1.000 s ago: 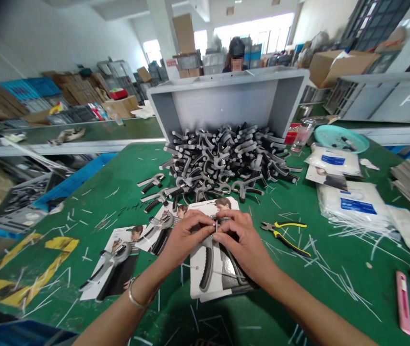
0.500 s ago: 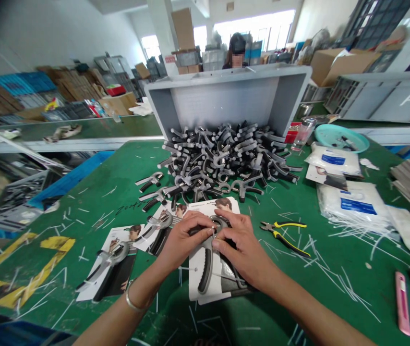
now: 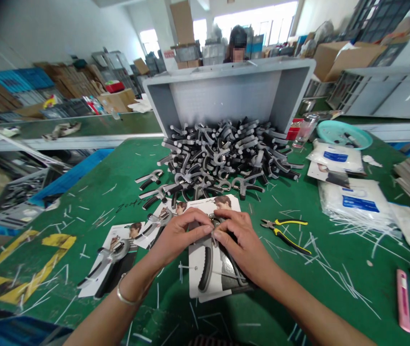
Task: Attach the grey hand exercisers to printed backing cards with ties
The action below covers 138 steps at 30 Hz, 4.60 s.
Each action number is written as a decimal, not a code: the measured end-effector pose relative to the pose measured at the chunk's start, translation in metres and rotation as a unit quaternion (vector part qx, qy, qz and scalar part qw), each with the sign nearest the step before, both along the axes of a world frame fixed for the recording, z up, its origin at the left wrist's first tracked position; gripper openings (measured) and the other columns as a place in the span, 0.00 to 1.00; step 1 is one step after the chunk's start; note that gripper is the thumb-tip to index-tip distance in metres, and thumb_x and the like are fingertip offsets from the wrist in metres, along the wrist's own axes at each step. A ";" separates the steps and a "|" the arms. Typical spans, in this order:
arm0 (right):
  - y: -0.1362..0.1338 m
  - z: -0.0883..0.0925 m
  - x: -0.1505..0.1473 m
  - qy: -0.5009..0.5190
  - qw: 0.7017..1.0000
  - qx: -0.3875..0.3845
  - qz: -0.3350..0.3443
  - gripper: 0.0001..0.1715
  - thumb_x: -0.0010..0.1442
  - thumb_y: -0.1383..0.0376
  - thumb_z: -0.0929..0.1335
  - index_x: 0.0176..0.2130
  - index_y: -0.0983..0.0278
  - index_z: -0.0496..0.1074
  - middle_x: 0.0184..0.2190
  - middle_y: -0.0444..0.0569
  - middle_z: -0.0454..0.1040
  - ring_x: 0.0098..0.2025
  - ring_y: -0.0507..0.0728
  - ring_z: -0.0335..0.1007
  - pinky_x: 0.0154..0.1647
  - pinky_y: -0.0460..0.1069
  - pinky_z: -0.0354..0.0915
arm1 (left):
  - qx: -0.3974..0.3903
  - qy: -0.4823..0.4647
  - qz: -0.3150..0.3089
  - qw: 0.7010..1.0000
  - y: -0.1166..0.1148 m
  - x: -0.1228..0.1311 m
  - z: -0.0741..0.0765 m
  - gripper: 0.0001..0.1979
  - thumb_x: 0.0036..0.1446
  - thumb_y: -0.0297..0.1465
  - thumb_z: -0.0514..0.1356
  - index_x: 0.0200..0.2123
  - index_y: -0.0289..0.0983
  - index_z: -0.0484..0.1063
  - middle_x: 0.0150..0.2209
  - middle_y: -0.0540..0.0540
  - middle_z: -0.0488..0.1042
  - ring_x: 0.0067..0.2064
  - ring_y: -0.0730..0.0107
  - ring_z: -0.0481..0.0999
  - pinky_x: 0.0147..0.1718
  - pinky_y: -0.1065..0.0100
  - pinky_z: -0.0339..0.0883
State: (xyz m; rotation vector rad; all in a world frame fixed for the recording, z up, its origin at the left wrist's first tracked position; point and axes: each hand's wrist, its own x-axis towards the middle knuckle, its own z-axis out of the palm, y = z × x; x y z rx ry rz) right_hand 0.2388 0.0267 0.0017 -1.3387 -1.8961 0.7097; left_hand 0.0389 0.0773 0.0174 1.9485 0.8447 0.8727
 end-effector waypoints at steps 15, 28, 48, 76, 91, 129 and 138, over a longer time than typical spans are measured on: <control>-0.002 0.004 0.000 -0.013 0.999 0.044 -0.009 0.05 0.66 0.65 0.64 0.42 0.59 0.70 0.55 0.51 0.70 0.61 0.63 0.59 0.61 0.62 0.56 | 0.273 0.213 0.026 0.938 -0.099 0.006 -0.025 0.08 0.63 0.32 0.58 0.44 0.38 0.71 0.45 0.42 0.76 0.51 0.56 0.70 0.55 0.52 0.58; -0.057 0.034 -0.003 -0.220 0.960 -0.022 0.174 0.04 0.67 0.64 0.65 0.40 0.60 0.70 0.37 0.49 0.73 0.43 0.62 0.61 0.46 0.59 0.58 | 0.063 0.188 0.142 0.970 -0.108 -0.027 -0.015 0.04 0.62 0.29 0.59 0.39 0.36 0.71 0.38 0.42 0.72 0.42 0.59 0.71 0.44 0.56 0.66; -0.038 0.026 -0.001 -0.075 0.993 0.038 0.077 0.05 0.66 0.66 0.68 0.35 0.60 0.71 0.32 0.45 0.73 0.40 0.58 0.63 0.42 0.53 0.58 | -0.128 -0.114 0.145 0.975 -0.089 -0.012 -0.024 0.01 0.57 0.27 0.65 0.33 0.36 0.78 0.33 0.47 0.76 0.36 0.69 0.75 0.37 0.71 0.68; -0.038 0.022 -0.005 -0.057 0.989 0.096 0.094 0.05 0.66 0.67 0.68 0.35 0.61 0.70 0.30 0.45 0.74 0.38 0.58 0.64 0.42 0.53 0.59 | 0.015 0.017 0.077 0.997 -0.083 -0.011 -0.012 0.04 0.62 0.27 0.62 0.37 0.36 0.77 0.35 0.46 0.78 0.39 0.67 0.76 0.41 0.68 0.67; -0.035 0.019 -0.005 -0.095 0.983 0.075 0.135 0.04 0.66 0.65 0.67 0.38 0.60 0.72 0.36 0.46 0.75 0.41 0.59 0.65 0.46 0.56 0.58 | 0.158 0.211 0.074 0.962 -0.089 -0.010 0.018 0.12 0.65 0.27 0.53 0.28 0.36 0.68 0.29 0.46 0.70 0.35 0.65 0.67 0.37 0.61 0.61; 0.024 -0.099 0.208 -0.350 0.928 -0.128 -0.010 0.34 0.54 0.51 0.68 0.55 0.66 0.71 0.49 0.67 0.71 0.50 0.73 0.68 0.47 0.65 0.64 | -0.225 0.061 0.152 0.961 -0.054 -0.014 -0.022 0.25 0.56 0.40 0.64 0.54 0.35 0.70 0.53 0.37 0.75 0.55 0.50 0.74 0.56 0.51 0.63; -0.015 -0.006 0.143 0.116 0.926 -0.359 0.012 0.24 0.65 0.48 0.62 0.48 0.61 0.72 0.38 0.54 0.76 0.38 0.62 0.75 0.38 0.55 0.73 | -0.190 -0.066 0.260 0.944 -0.058 -0.040 0.003 0.29 0.53 0.38 0.67 0.57 0.38 0.66 0.48 0.43 0.78 0.45 0.58 0.78 0.43 0.63 0.71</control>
